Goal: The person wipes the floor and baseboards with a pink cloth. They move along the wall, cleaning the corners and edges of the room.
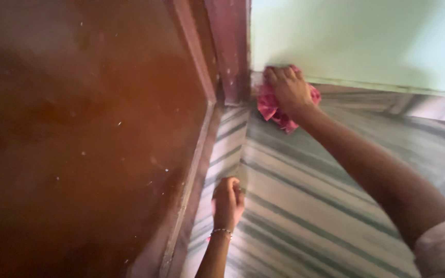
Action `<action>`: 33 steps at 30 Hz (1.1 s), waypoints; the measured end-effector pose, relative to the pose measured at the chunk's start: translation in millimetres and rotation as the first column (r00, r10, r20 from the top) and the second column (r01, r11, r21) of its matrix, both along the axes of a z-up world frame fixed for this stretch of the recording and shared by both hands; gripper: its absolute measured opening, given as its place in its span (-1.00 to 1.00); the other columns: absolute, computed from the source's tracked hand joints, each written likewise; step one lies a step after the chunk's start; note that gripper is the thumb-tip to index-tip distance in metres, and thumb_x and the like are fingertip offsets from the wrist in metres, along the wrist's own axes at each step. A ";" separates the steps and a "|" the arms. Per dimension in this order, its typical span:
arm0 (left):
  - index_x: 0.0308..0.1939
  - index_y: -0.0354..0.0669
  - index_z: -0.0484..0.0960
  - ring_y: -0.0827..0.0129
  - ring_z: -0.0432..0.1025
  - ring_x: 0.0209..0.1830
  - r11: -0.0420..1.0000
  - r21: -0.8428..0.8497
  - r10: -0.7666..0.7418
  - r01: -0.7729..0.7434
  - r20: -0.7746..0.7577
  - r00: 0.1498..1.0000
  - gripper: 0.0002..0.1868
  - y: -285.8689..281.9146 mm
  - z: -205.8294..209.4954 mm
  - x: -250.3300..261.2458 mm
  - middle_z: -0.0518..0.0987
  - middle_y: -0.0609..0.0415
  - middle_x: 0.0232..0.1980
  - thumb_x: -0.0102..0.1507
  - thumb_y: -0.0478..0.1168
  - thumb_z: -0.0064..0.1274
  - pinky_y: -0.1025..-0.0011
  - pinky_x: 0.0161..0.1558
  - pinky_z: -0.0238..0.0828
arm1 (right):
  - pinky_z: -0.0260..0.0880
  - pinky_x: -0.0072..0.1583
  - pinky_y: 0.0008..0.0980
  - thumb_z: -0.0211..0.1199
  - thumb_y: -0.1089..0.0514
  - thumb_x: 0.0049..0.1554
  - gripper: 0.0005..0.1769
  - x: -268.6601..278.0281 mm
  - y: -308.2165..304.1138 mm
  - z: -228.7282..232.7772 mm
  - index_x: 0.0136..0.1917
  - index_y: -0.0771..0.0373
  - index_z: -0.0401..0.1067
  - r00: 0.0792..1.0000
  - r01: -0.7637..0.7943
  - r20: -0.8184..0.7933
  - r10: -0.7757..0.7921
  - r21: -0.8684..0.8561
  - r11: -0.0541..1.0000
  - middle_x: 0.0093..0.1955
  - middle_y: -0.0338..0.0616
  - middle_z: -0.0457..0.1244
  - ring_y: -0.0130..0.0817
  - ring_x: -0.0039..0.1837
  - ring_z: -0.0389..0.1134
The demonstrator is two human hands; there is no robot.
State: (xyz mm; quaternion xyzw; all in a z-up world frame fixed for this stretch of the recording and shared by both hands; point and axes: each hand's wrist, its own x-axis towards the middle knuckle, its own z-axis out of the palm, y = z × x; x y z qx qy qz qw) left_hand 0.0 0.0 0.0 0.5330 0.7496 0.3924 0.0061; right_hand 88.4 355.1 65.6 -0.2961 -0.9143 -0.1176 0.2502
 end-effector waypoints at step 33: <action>0.10 -0.12 0.45 0.04 0.58 -0.01 0.972 -0.127 0.223 -0.195 0.261 0.939 -0.73 68.5 14.9 40.5 0.66 -0.08 -0.01 0.34 -0.18 0.00 0.16 -0.06 0.49 | 0.14 0.33 0.53 0.33 -0.36 0.02 0.07 41.8 -68.1 -13.3 0.65 -0.18 -0.08 0.969 0.081 0.232 0.091 -0.639 0.765 0.70 -0.06 -0.21 0.11 0.66 -0.17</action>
